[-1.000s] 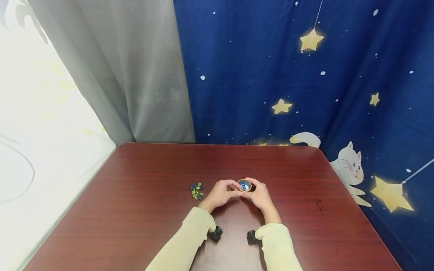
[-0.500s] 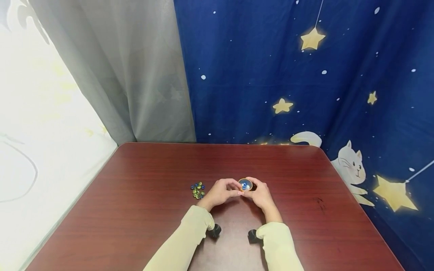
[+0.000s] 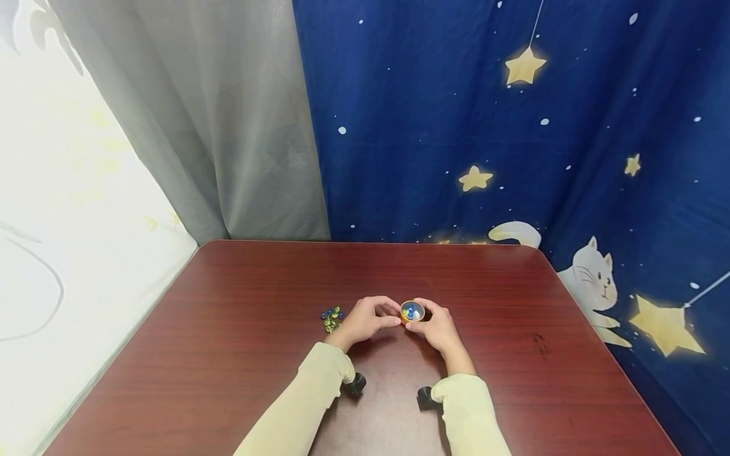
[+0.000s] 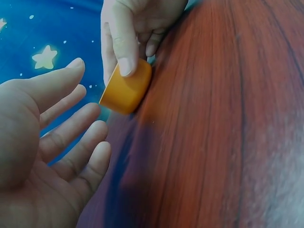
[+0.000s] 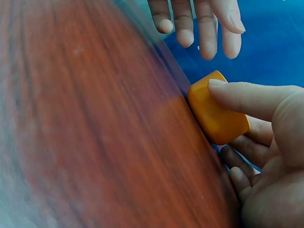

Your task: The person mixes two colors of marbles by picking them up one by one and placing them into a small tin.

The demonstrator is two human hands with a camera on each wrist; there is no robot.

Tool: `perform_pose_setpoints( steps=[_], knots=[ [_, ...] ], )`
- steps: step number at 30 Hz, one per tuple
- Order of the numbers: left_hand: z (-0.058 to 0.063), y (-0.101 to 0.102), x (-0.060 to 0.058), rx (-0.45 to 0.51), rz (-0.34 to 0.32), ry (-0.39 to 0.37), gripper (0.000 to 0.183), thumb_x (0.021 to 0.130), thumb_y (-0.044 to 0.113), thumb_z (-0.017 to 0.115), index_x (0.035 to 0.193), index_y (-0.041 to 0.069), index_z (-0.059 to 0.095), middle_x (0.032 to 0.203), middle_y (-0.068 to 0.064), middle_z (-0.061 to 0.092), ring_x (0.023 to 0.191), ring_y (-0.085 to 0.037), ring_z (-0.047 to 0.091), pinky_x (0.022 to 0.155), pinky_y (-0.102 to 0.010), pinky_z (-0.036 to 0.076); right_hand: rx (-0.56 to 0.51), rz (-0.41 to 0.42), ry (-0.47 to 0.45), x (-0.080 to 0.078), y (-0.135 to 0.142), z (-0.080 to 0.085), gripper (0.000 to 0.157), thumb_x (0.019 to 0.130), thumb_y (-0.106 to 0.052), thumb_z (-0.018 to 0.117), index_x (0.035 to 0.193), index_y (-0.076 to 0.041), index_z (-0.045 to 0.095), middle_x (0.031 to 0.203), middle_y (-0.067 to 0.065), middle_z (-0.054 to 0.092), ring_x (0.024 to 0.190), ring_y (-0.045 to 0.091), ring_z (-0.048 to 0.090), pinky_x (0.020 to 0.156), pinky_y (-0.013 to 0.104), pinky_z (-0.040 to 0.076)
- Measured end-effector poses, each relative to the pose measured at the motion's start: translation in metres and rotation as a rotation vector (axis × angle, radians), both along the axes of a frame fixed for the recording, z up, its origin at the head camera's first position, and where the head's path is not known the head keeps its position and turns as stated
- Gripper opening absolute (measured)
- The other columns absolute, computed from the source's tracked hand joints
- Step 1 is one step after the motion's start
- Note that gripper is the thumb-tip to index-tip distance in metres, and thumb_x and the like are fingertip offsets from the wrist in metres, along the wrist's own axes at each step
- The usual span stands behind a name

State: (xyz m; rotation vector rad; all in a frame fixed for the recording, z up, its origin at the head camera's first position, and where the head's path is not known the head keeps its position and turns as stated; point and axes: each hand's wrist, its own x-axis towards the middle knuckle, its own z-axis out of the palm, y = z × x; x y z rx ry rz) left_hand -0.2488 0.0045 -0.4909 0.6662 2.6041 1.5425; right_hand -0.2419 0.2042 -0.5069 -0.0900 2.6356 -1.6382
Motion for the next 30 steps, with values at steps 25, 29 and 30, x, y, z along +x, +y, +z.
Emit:
perform_pose_setpoints(
  steps=[25, 29, 30],
  knots=[
    [0.004, -0.024, -0.003, 0.053, 0.026, 0.008, 0.033, 0.081, 0.017, 0.080, 0.111, 0.007, 0.070, 0.103, -0.004, 0.070, 0.093, -0.014, 0.065, 0.084, -0.035, 0.050, 0.038, -0.018, -0.005, -0.002, -0.001, 0.000, 0.061, 0.076, -0.010, 0.081, 0.132, -0.005, 0.057, 0.121, 0.018, 0.062, 0.112, 0.032, 0.056, 0.097, 0.051, 0.039],
    [0.005, -0.028, -0.003, 0.064, 0.028, 0.025, 0.035, 0.081, 0.015, 0.080, 0.112, 0.006, 0.069, 0.107, -0.007, 0.069, 0.101, -0.023, 0.065, 0.088, -0.043, 0.049, 0.036, -0.017, -0.004, -0.002, -0.002, 0.000, 0.061, 0.076, -0.010, 0.081, 0.132, -0.005, 0.057, 0.120, 0.018, 0.063, 0.111, 0.032, 0.056, 0.097, 0.051, 0.039],
    [0.005, -0.029, -0.004, 0.063, 0.032, 0.030, 0.035, 0.080, 0.015, 0.080, 0.113, 0.006, 0.069, 0.108, -0.007, 0.069, 0.102, -0.025, 0.064, 0.089, -0.044, 0.049, 0.034, -0.017, -0.004, -0.002, -0.002, 0.000, 0.061, 0.076, -0.009, 0.081, 0.132, -0.005, 0.058, 0.120, 0.018, 0.063, 0.111, 0.032, 0.057, 0.097, 0.051, 0.039]
  ],
)
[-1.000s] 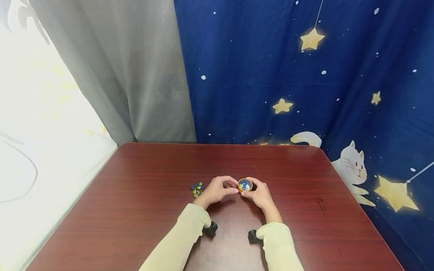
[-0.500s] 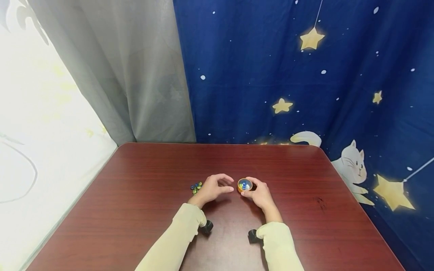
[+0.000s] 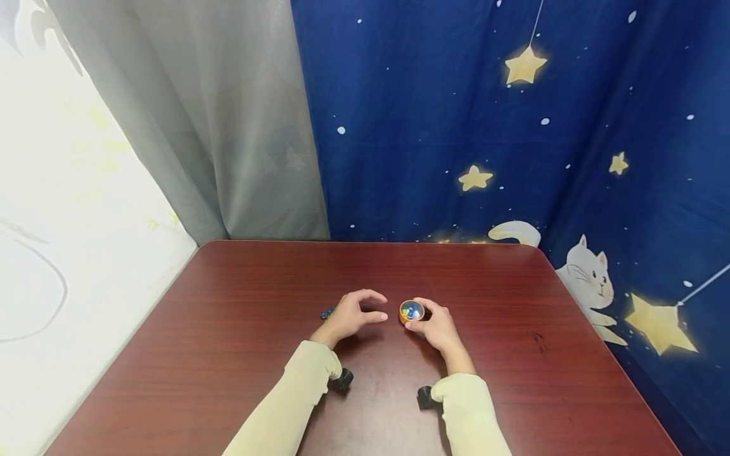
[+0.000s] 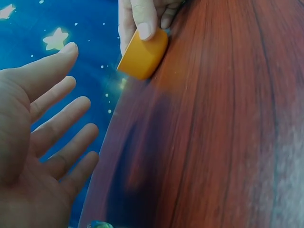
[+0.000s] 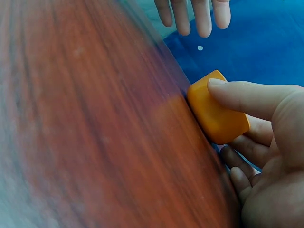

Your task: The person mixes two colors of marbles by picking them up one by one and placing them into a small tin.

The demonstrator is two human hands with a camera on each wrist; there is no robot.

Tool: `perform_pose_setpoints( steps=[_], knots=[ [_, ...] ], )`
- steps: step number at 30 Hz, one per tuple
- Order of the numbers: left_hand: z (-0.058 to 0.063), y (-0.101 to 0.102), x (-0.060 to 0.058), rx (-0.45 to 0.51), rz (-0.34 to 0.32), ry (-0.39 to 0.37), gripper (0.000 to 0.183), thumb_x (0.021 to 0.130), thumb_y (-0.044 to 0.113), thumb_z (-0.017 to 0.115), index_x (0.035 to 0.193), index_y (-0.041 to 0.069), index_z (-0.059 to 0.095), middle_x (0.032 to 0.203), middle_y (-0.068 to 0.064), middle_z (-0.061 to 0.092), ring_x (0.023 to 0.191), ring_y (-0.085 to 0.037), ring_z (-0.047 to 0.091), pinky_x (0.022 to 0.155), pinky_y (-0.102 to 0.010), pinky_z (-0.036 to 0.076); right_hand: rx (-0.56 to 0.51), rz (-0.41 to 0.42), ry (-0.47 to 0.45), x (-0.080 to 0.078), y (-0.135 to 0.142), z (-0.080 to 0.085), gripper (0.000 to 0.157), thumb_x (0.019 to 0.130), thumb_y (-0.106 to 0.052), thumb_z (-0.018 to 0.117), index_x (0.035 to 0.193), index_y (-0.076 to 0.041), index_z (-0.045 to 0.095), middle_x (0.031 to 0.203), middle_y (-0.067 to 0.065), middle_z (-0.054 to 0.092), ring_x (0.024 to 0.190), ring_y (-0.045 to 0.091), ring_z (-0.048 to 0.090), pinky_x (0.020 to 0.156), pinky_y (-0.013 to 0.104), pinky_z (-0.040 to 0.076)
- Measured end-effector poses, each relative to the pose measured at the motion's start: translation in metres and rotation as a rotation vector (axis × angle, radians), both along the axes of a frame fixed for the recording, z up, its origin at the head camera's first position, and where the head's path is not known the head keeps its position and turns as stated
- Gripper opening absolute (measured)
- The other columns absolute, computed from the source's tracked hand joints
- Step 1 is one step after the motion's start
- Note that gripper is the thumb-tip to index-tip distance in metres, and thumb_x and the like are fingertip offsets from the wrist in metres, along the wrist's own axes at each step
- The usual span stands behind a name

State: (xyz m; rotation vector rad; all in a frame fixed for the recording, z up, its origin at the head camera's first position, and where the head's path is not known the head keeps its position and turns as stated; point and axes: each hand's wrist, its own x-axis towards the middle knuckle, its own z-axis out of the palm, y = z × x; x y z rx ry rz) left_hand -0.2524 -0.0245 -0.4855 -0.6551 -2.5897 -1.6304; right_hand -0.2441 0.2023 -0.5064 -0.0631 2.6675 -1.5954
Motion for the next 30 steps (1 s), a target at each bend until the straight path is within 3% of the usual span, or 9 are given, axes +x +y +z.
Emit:
perform_pose_setpoints(
  steps=[4, 14, 30],
  knots=[
    [-0.002, -0.005, -0.001, -0.001, 0.021, -0.004, 0.039, 0.080, 0.019, 0.081, 0.115, 0.008, 0.068, 0.112, -0.006, 0.068, 0.107, -0.028, 0.063, 0.091, -0.046, 0.047, -0.004, -0.003, 0.003, -0.001, 0.000, 0.000, 0.060, 0.076, -0.009, 0.081, 0.131, -0.005, 0.058, 0.120, 0.018, 0.063, 0.110, 0.032, 0.056, 0.097, 0.051, 0.039],
    [-0.001, -0.016, -0.005, -0.052, 0.063, 0.010, 0.040, 0.079, 0.019, 0.082, 0.116, 0.014, 0.068, 0.115, 0.002, 0.066, 0.112, -0.020, 0.059, 0.096, -0.044, 0.044, -0.008, -0.007, 0.008, 0.001, 0.000, -0.001, 0.061, 0.075, -0.007, 0.081, 0.131, -0.004, 0.058, 0.119, 0.018, 0.063, 0.110, 0.032, 0.056, 0.098, 0.051, 0.037],
    [-0.003, -0.034, -0.011, -0.050, 0.063, 0.019, 0.047, 0.078, 0.018, 0.083, 0.121, 0.011, 0.065, 0.118, -0.009, 0.062, 0.111, -0.029, 0.058, 0.094, -0.047, 0.045, 0.003, -0.001, 0.002, 0.001, -0.001, 0.000, 0.061, 0.075, -0.008, 0.081, 0.131, -0.004, 0.058, 0.122, 0.018, 0.062, 0.113, 0.032, 0.055, 0.098, 0.050, 0.038]
  ],
)
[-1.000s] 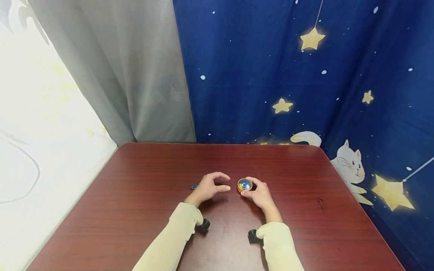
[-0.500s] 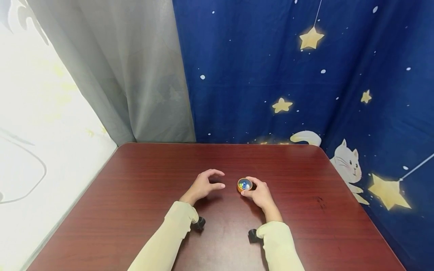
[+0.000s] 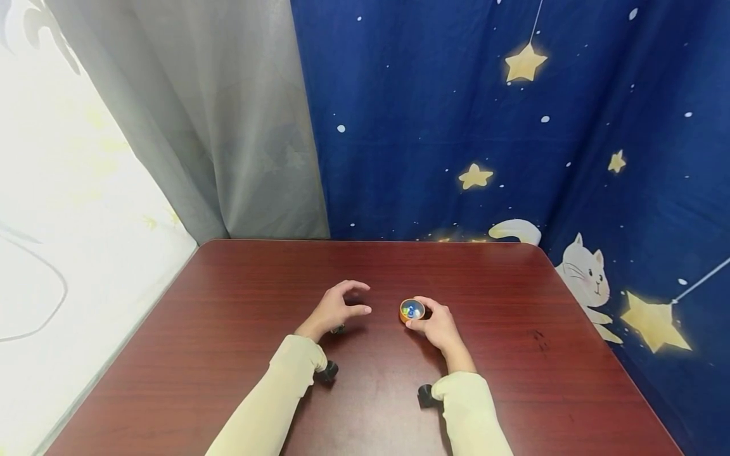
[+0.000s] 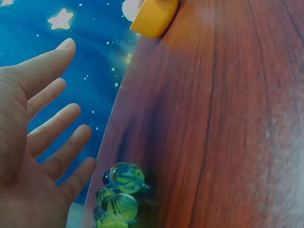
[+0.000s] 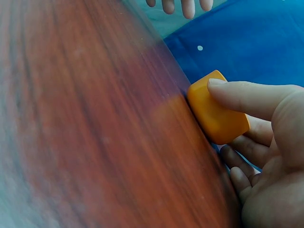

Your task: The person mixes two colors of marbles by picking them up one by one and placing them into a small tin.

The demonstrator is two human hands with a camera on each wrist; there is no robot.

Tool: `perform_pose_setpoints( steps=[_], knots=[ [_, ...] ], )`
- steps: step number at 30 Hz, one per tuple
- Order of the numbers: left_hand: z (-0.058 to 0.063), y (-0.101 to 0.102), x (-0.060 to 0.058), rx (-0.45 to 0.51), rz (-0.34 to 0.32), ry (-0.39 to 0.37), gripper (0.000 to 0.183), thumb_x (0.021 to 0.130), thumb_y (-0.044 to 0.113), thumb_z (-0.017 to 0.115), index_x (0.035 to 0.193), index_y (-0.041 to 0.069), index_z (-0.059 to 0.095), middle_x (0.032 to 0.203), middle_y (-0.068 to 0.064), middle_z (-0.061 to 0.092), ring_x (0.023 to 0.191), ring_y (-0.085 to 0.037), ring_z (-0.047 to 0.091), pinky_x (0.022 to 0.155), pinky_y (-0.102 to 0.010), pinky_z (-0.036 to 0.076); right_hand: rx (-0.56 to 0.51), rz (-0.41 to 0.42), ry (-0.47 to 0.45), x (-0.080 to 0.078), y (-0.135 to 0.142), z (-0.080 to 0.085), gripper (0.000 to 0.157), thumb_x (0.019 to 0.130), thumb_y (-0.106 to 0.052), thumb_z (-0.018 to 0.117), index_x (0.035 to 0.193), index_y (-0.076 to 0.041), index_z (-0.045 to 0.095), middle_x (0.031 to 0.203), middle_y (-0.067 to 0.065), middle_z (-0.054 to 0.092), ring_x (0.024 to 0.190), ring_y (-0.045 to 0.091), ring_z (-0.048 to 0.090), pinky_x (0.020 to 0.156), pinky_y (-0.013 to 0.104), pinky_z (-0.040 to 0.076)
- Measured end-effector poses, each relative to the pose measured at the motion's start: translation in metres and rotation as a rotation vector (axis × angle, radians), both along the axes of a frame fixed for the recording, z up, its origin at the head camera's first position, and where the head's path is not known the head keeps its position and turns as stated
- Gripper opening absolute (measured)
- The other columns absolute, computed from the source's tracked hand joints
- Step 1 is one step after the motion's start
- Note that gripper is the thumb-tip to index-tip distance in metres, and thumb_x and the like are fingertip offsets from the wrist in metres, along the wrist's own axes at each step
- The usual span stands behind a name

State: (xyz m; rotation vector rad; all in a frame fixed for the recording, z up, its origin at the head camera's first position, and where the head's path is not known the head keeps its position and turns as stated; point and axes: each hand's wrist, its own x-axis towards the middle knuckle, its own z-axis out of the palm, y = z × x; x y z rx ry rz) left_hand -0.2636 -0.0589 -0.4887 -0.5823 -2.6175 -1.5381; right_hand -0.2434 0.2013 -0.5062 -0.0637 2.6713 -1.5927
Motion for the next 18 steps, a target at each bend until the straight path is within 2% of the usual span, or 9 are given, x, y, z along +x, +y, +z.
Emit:
perform_pose_setpoints(
  steps=[11, 18],
  knots=[
    [-0.001, -0.007, -0.002, -0.022, 0.011, -0.010, 0.049, 0.079, 0.022, 0.083, 0.123, 0.011, 0.065, 0.121, -0.008, 0.060, 0.111, -0.027, 0.059, 0.093, -0.043, 0.047, -0.008, 0.006, 0.011, -0.003, 0.000, -0.003, 0.062, 0.074, -0.009, 0.082, 0.131, -0.004, 0.058, 0.119, 0.016, 0.063, 0.108, 0.030, 0.057, 0.093, 0.045, 0.041],
    [-0.002, -0.011, -0.003, -0.006, 0.014, -0.001, 0.048, 0.078, 0.021, 0.083, 0.121, 0.009, 0.065, 0.120, -0.010, 0.061, 0.109, -0.028, 0.060, 0.092, -0.045, 0.047, 0.007, 0.002, 0.010, -0.002, 0.001, -0.004, 0.062, 0.075, -0.009, 0.082, 0.132, -0.004, 0.057, 0.122, 0.018, 0.062, 0.112, 0.032, 0.055, 0.097, 0.051, 0.039]
  ],
)
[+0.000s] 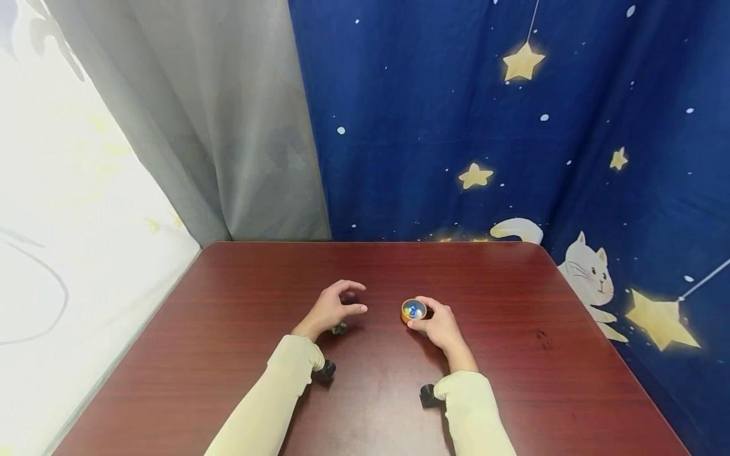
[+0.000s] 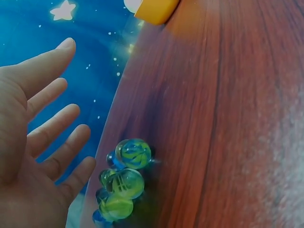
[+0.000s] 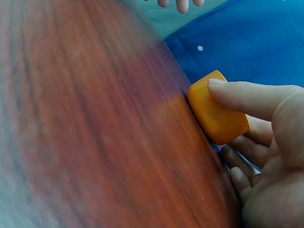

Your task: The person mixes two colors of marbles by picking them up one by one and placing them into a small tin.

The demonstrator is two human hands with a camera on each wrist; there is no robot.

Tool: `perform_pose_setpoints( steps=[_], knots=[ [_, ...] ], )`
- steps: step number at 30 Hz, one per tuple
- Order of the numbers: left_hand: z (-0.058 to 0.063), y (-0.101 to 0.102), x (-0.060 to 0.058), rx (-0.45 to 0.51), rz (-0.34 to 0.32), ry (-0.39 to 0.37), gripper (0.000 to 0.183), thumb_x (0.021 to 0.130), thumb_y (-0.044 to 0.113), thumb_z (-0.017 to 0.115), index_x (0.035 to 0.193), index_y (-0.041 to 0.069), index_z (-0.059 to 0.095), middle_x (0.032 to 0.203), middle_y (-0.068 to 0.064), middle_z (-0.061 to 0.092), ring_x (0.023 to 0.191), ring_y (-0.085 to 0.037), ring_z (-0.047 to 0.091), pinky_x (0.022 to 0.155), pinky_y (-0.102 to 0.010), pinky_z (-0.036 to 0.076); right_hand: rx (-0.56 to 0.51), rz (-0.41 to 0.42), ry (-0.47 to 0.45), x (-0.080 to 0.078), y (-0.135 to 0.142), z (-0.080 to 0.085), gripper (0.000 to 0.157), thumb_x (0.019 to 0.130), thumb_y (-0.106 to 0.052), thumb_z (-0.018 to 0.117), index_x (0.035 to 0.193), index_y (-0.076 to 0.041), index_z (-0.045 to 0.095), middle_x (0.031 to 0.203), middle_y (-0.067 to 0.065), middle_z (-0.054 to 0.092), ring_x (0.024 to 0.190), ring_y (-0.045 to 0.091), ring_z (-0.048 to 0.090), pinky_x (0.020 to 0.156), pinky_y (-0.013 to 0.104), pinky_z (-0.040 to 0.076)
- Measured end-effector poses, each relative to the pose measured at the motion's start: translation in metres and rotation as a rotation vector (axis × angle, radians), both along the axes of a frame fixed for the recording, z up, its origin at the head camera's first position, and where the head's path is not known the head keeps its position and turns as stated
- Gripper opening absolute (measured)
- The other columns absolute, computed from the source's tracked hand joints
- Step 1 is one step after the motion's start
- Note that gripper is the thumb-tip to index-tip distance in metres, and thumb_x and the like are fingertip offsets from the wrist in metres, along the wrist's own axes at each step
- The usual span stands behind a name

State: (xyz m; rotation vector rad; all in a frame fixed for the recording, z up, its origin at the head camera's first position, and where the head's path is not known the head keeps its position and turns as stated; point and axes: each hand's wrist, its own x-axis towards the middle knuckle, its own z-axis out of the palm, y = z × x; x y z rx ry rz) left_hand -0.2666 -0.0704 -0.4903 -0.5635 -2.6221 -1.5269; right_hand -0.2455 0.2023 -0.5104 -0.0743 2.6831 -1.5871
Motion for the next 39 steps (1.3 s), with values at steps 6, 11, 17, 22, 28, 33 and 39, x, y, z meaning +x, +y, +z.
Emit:
perform_pose_setpoints(
  steps=[6, 11, 17, 22, 28, 33, 39],
  knots=[
    [0.000, -0.004, 0.000, 0.000, 0.017, -0.015, 0.047, 0.078, 0.020, 0.083, 0.120, 0.009, 0.066, 0.118, -0.009, 0.062, 0.109, -0.029, 0.061, 0.092, -0.046, 0.047, -0.002, 0.000, -0.005, 0.001, 0.000, 0.000, 0.062, 0.075, -0.009, 0.081, 0.132, -0.005, 0.057, 0.123, 0.018, 0.061, 0.113, 0.033, 0.054, 0.098, 0.052, 0.037],
    [-0.001, -0.007, 0.000, 0.002, 0.035, -0.034, 0.047, 0.079, 0.021, 0.082, 0.121, 0.008, 0.065, 0.118, -0.010, 0.061, 0.108, -0.027, 0.061, 0.088, -0.044, 0.049, 0.007, 0.004, 0.007, 0.000, 0.001, -0.001, 0.062, 0.075, -0.008, 0.081, 0.132, -0.004, 0.057, 0.123, 0.018, 0.061, 0.112, 0.033, 0.054, 0.097, 0.050, 0.039],
    [-0.004, -0.011, 0.000, 0.010, 0.041, -0.015, 0.045, 0.080, 0.021, 0.082, 0.119, 0.007, 0.066, 0.116, -0.010, 0.062, 0.108, -0.027, 0.062, 0.089, -0.045, 0.049, 0.010, 0.010, 0.006, 0.000, 0.002, -0.001, 0.062, 0.075, -0.008, 0.081, 0.132, -0.004, 0.057, 0.122, 0.019, 0.061, 0.111, 0.032, 0.055, 0.095, 0.050, 0.040],
    [-0.004, -0.017, 0.000, -0.008, 0.057, -0.004, 0.044, 0.079, 0.023, 0.082, 0.117, 0.008, 0.067, 0.113, -0.009, 0.063, 0.104, -0.026, 0.062, 0.088, -0.044, 0.049, 0.009, 0.009, 0.009, -0.001, 0.002, -0.001, 0.062, 0.075, -0.007, 0.081, 0.132, -0.004, 0.057, 0.122, 0.019, 0.062, 0.111, 0.032, 0.056, 0.096, 0.050, 0.040],
    [-0.003, -0.024, 0.000, -0.035, 0.079, -0.008, 0.042, 0.079, 0.022, 0.082, 0.116, 0.007, 0.068, 0.109, -0.009, 0.065, 0.102, -0.024, 0.061, 0.088, -0.044, 0.048, -0.005, 0.006, 0.005, 0.000, 0.002, -0.001, 0.062, 0.074, -0.007, 0.081, 0.131, -0.004, 0.058, 0.122, 0.019, 0.062, 0.112, 0.032, 0.055, 0.096, 0.050, 0.039],
    [-0.006, -0.031, -0.001, -0.038, 0.097, -0.024, 0.040, 0.078, 0.019, 0.083, 0.114, 0.007, 0.069, 0.108, -0.009, 0.066, 0.100, -0.025, 0.061, 0.089, -0.043, 0.047, 0.004, 0.000, 0.005, -0.001, 0.002, -0.001, 0.062, 0.074, -0.007, 0.081, 0.131, -0.005, 0.058, 0.122, 0.018, 0.062, 0.112, 0.032, 0.055, 0.096, 0.049, 0.039],
    [-0.008, -0.038, -0.001, -0.043, 0.093, -0.032, 0.039, 0.080, 0.022, 0.081, 0.115, 0.008, 0.069, 0.108, -0.009, 0.067, 0.100, -0.024, 0.062, 0.088, -0.041, 0.048, 0.009, -0.005, 0.003, -0.001, 0.001, 0.000, 0.062, 0.074, -0.007, 0.081, 0.131, -0.005, 0.058, 0.122, 0.018, 0.062, 0.112, 0.031, 0.055, 0.097, 0.049, 0.039]
  ],
)
